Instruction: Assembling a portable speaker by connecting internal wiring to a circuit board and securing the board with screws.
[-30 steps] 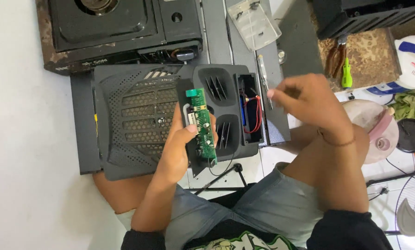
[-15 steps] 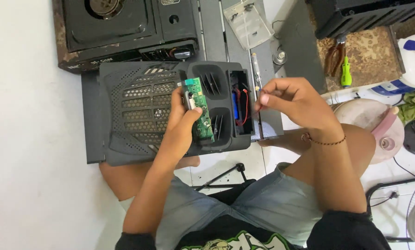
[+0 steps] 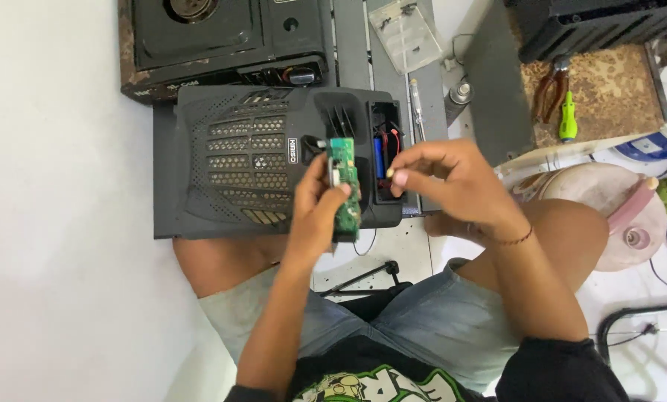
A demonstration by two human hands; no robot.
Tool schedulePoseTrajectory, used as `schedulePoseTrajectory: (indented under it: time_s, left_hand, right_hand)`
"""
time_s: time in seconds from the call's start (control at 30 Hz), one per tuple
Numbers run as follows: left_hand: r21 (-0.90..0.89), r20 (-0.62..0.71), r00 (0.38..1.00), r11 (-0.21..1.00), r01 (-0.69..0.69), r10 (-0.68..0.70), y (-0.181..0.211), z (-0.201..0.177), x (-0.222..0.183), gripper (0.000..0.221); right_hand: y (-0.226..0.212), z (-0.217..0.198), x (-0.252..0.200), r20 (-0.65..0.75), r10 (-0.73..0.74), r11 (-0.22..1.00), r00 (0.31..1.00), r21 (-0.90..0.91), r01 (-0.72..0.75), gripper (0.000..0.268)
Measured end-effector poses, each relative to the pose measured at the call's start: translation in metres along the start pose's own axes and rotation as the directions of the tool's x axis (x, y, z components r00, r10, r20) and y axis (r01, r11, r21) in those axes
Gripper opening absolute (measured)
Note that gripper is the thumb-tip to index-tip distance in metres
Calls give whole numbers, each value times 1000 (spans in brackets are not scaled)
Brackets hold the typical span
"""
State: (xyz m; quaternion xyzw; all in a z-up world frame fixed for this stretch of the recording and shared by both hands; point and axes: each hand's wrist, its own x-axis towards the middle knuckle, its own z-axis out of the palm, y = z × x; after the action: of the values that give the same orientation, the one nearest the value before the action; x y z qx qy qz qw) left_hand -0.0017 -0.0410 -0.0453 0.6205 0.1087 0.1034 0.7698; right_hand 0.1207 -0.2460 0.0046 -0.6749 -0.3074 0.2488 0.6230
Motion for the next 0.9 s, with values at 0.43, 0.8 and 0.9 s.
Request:
schedulePoseTrajectory:
  time_s: [0.43,0.8,0.9]
  left_hand:
    - [-269,-86,991,955,-122,102,16,27,-17,52]
    - [-231,-98,991,967,-110,89,24,38,-15,54]
    - [-210,-105,988,968,-135,115,23,39,-14,52]
  right_hand:
    - [8,13,7,81,-109,994,991,31,107,14]
    - [6,18,16,87,-36,998,996,54,31,9]
    - [2,17,18,82,-57,998,995,-8,58,8]
